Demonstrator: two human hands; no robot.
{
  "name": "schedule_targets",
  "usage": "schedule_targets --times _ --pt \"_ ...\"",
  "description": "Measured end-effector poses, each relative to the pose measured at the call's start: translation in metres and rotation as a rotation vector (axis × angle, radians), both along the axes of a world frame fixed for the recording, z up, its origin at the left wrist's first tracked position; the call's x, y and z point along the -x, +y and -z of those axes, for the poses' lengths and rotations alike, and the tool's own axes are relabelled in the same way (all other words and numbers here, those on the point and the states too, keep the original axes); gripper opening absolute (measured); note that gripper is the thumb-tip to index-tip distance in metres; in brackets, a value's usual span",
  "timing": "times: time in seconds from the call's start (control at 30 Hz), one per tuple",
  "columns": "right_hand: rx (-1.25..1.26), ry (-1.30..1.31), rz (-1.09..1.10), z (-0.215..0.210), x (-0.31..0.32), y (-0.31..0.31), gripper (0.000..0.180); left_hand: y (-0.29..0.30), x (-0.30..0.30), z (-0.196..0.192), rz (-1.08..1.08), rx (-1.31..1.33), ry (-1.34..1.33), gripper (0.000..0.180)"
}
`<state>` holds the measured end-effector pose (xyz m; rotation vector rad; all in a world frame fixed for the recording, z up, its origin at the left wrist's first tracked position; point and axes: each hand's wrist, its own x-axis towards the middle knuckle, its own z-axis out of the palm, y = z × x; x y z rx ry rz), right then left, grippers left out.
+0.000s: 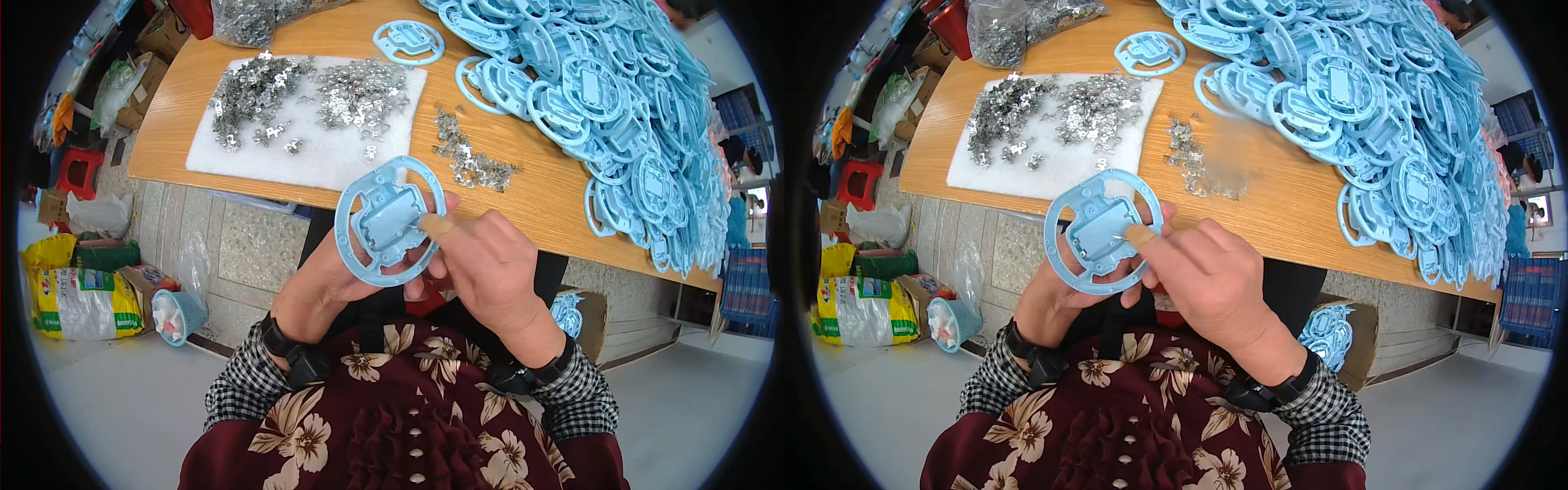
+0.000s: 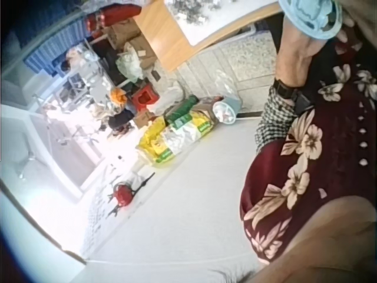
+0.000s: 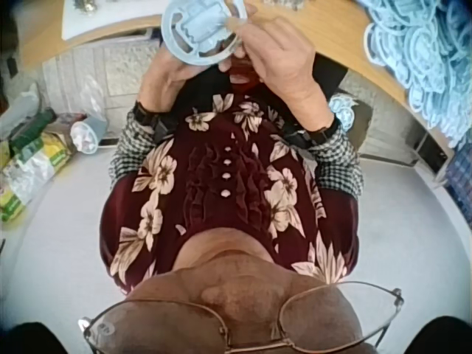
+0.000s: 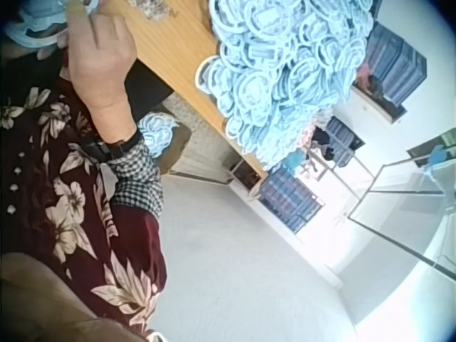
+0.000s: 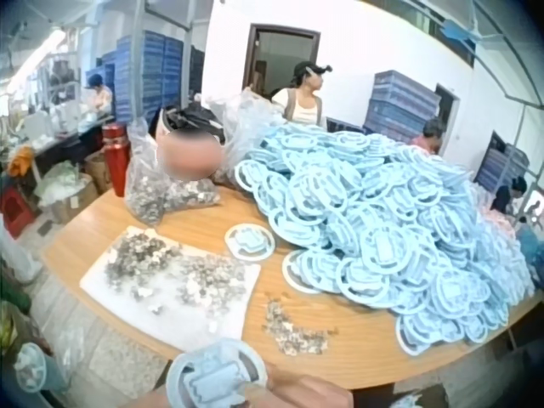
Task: Assembling blue plastic rings with silver wire/fasteners in a workshop environment.
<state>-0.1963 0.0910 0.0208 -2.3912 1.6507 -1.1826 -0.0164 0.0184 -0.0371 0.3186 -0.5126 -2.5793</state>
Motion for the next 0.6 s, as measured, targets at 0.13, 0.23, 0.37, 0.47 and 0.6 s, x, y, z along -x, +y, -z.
schedule_targets --times 0.13,0.23,0.37,0.47,0.6 --pt "-0.23 -0.428 0.135 0.008 0.01 0.0 0.02 -0.007 0.008 0.003 0.046 -0.127 0.187 0.072" --pt "-0.452 -0.826 0.075 0.007 0.007 0.0 0.024 -0.001 0.011 0.002 0.076 -0.171 0.267 0.069" --pt "-0.67 -0.998 -0.003 -0.003 0.001 0.003 0.023 0.001 0.007 0.026 0.215 -0.022 0.199 0.064" --pt "-0.772 -1.035 0.019 -0.003 0.005 0.007 0.022 0.003 0.004 0.019 0.252 -0.049 0.125 0.058" --pt "-0.736 -1.0 0.071 0.001 0.019 0.015 0.021 0.01 0.007 -0.007 0.048 0.088 -0.277 0.055"
